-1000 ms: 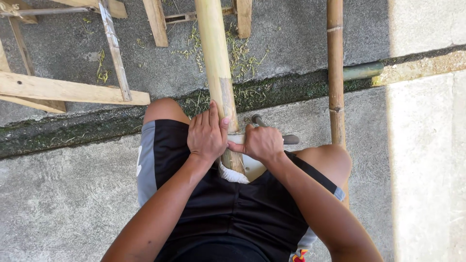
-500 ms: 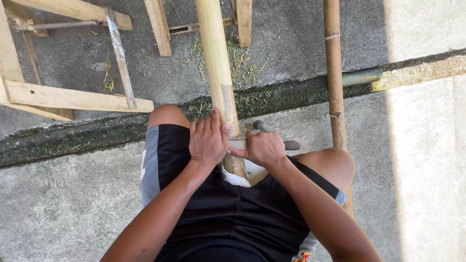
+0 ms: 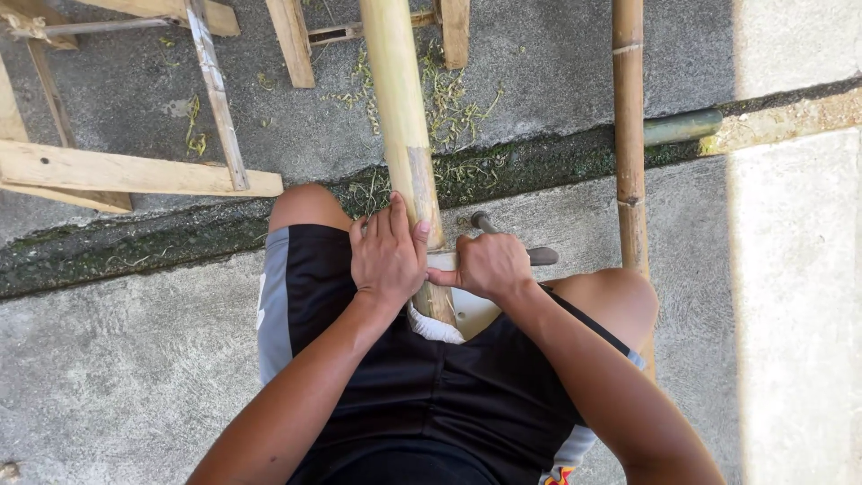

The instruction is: Scraping the outer layer of a bamboo pole using a knife.

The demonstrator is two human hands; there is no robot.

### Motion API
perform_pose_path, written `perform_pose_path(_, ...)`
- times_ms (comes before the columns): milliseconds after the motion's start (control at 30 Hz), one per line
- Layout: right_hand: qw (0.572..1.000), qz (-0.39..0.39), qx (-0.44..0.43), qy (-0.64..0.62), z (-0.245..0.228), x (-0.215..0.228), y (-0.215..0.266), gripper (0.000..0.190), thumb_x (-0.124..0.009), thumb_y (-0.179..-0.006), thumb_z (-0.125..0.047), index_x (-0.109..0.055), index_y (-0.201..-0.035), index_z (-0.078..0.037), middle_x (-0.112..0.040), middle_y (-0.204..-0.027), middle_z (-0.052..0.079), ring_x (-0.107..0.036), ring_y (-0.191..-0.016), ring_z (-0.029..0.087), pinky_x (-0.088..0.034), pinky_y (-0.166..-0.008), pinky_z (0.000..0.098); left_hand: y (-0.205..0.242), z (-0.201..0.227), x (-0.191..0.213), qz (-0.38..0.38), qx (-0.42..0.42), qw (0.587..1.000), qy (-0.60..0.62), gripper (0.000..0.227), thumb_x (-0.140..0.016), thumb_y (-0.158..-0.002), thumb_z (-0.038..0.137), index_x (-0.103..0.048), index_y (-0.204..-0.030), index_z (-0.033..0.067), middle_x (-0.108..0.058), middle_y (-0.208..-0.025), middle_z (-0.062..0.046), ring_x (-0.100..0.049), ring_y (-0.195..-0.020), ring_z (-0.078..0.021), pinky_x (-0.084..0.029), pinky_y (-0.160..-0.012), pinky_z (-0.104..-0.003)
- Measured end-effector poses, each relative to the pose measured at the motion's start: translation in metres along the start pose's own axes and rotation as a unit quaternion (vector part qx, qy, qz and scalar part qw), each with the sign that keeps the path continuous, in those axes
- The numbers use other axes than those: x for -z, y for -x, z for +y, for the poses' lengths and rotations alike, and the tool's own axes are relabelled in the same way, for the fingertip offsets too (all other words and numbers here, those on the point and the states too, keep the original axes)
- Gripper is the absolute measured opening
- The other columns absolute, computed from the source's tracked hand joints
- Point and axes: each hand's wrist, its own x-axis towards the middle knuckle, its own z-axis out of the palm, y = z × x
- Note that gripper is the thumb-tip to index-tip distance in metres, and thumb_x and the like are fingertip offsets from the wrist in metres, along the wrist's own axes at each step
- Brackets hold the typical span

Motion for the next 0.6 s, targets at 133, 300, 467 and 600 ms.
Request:
perform_pose_path(133,0.997,0.071,0.002,0.017,-0.004,-0.013,0.007,0.090,-0.051,-0.075,-0.091,-0.068,-0.068,-0.004,-0.066,-0.057,0.014,-0.072,-0.059,0.028,-0.055,-0.048,0.0440,0.004,-0.003,-0.001,0.014,-0.005,1.000,0.027,0.062,-0.040,-0.108,0.040,-0.050,-0.143,-0.0102,-0.066,-0.120,-0.018,-0.062,-0.109,-0.0310,-0.033,-0.109,-0.054)
perform_pose_path(300,0.998,0.058,-0.021,-0.002,-0.010,0.004,0.011,0.088,-0.049,-0.077,-0.091,-0.068,-0.072,-0.005,-0.066,-0.055,0.013,-0.070,-0.051,0.028,-0.055,-0.048,0.0427,0.006,-0.004,0.006,0.000,-0.018,1.000,0.018,0.060,-0.038,-0.109,0.039,-0.050,-0.143,-0.0085,-0.065,-0.128,-0.020,-0.063,-0.114,-0.0316,-0.030,-0.112,-0.057)
perform_pose_path(467,0.999,0.016,-0.026,-0.015,-0.007,0.004,0.011,0.088,-0.049,-0.076,-0.092,-0.069,-0.071,-0.006,-0.065,-0.051,0.013,-0.068,-0.048,0.029,-0.055,-0.049,0.0428,0.006,-0.002,0.004,-0.006,-0.012,1.000,0.002,0.061,-0.037,-0.109,0.040,-0.048,-0.145,-0.0090,-0.063,-0.135,-0.023,-0.061,-0.120,-0.0329,-0.029,-0.113,-0.057)
perform_pose_path(600,0.999,0.010,-0.025,-0.017,-0.007,0.007,0.011,0.088,-0.049,-0.076,-0.092,-0.069,-0.071,-0.006,-0.064,-0.050,0.012,-0.068,-0.047,0.028,-0.055,-0.048,0.0424,0.008,-0.003,0.003,-0.022,-0.010,1.000,0.006,0.063,-0.034,-0.110,0.039,-0.046,-0.146,-0.0106,-0.061,-0.137,-0.023,-0.061,-0.120,-0.0320,-0.026,-0.114,-0.058)
